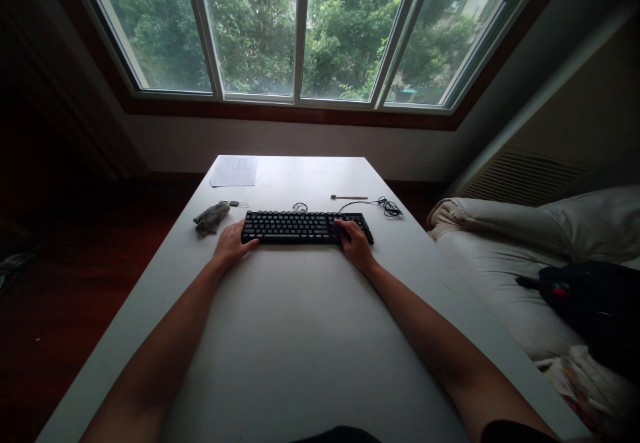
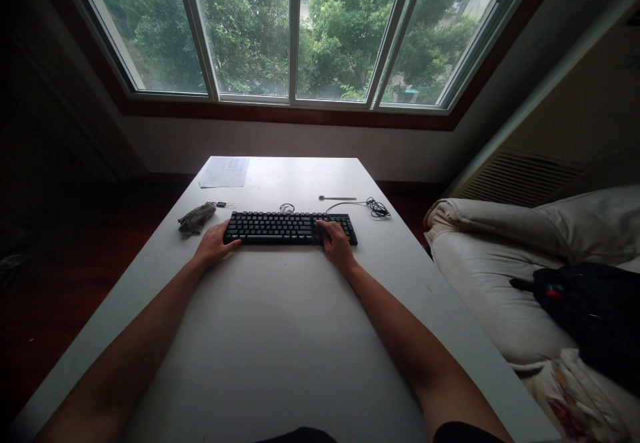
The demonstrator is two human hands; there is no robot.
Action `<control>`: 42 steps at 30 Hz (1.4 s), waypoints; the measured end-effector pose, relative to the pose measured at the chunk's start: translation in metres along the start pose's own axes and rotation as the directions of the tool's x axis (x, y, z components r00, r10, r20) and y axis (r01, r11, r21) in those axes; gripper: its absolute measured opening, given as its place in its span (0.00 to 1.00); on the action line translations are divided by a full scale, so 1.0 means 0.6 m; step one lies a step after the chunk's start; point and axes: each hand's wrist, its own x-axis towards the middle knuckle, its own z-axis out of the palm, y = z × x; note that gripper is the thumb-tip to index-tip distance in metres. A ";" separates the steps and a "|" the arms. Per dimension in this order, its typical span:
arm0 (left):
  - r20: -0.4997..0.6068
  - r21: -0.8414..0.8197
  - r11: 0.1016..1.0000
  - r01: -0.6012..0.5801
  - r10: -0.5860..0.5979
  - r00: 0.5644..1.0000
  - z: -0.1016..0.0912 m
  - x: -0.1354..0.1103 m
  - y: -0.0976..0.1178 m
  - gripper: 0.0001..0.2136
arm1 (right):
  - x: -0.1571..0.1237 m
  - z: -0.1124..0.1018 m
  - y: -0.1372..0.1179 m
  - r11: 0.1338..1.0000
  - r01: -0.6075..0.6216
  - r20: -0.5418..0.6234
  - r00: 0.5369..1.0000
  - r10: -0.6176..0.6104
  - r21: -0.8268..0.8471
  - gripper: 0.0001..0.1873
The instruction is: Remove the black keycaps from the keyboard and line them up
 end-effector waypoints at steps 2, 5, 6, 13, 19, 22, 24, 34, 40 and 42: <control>-0.001 -0.005 1.000 -0.007 0.007 1.000 0.000 0.000 0.000 0.39 | 0.000 0.000 0.000 1.000 0.002 -0.001 1.000 -0.002 -0.019 0.21; -0.003 -0.008 1.000 -0.016 0.016 1.000 -0.002 -0.001 0.000 0.39 | -0.001 0.001 0.002 0.999 -0.005 -0.024 1.000 0.004 -0.052 0.21; -0.004 -0.009 1.000 -0.016 0.016 1.000 -0.003 -0.001 0.000 0.39 | -0.001 0.002 0.003 0.998 -0.008 -0.032 0.999 0.006 -0.061 0.21; -0.001 -0.004 1.000 -0.019 0.019 1.000 -0.005 0.000 0.004 0.38 | 0.001 0.001 0.004 0.995 -0.034 -0.058 0.998 0.028 -0.099 0.19; 0.003 -0.002 1.000 -0.018 0.018 1.000 -0.006 0.001 0.004 0.38 | 0.001 -0.001 0.005 0.993 -0.058 -0.080 0.996 0.049 -0.107 0.17; 0.005 0.000 1.000 -0.016 0.016 1.000 -0.005 0.001 0.004 0.37 | 0.001 -0.001 0.007 0.991 -0.075 -0.088 0.994 0.065 -0.114 0.17; 0.001 0.001 1.000 -0.016 0.016 1.000 -0.004 0.001 0.004 0.38 | 0.001 -0.001 0.008 0.990 -0.083 -0.090 0.993 0.073 -0.115 0.17; -0.007 0.004 1.000 -0.018 0.018 1.000 -0.003 0.001 0.002 0.38 | 0.004 -0.005 0.001 0.995 -0.070 -0.087 0.994 0.064 -0.071 0.11; -0.007 -0.005 1.000 -0.017 0.017 1.000 -0.003 0.000 0.002 0.38 | 0.005 -0.008 -0.007 0.996 -0.050 -0.092 0.995 0.043 -0.076 0.09; -0.002 -0.009 1.000 -0.020 0.020 1.000 -0.005 0.000 0.004 0.38 | 0.004 -0.008 -0.010 0.995 -0.049 -0.097 0.994 0.041 -0.082 0.08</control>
